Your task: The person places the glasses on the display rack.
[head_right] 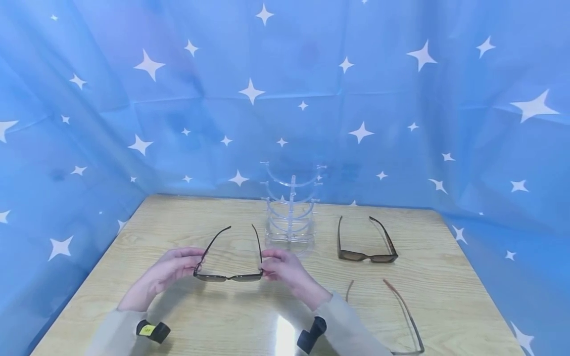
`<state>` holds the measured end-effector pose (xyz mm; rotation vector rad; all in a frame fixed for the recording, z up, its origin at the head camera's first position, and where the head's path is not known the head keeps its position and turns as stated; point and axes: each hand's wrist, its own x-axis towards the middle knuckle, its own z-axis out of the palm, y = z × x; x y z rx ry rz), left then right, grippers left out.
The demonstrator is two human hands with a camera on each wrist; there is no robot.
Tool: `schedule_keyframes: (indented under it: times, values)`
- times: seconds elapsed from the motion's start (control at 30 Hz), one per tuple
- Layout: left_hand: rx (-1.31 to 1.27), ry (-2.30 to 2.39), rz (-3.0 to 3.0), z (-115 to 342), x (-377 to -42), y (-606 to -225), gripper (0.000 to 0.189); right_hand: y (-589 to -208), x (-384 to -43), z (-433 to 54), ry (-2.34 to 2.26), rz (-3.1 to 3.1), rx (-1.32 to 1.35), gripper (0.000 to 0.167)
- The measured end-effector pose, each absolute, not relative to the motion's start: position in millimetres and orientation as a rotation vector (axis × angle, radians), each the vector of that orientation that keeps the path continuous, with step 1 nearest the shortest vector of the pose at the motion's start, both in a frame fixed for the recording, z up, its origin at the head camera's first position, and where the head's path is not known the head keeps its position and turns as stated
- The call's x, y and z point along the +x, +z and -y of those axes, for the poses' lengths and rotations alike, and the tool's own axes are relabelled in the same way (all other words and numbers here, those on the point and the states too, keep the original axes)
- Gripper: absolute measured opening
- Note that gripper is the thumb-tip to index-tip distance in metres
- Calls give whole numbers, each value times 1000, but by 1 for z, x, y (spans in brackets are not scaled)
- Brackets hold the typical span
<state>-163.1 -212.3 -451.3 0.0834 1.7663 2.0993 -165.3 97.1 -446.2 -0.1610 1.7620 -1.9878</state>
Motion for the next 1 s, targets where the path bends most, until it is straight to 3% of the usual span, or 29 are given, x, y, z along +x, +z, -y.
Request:
schedule_keyframes:
  times: [1.0]
  values:
    - [212,2026,-1661,158,-163,-443,39,-432,-139,-157,-1987,-1791,-180,45]
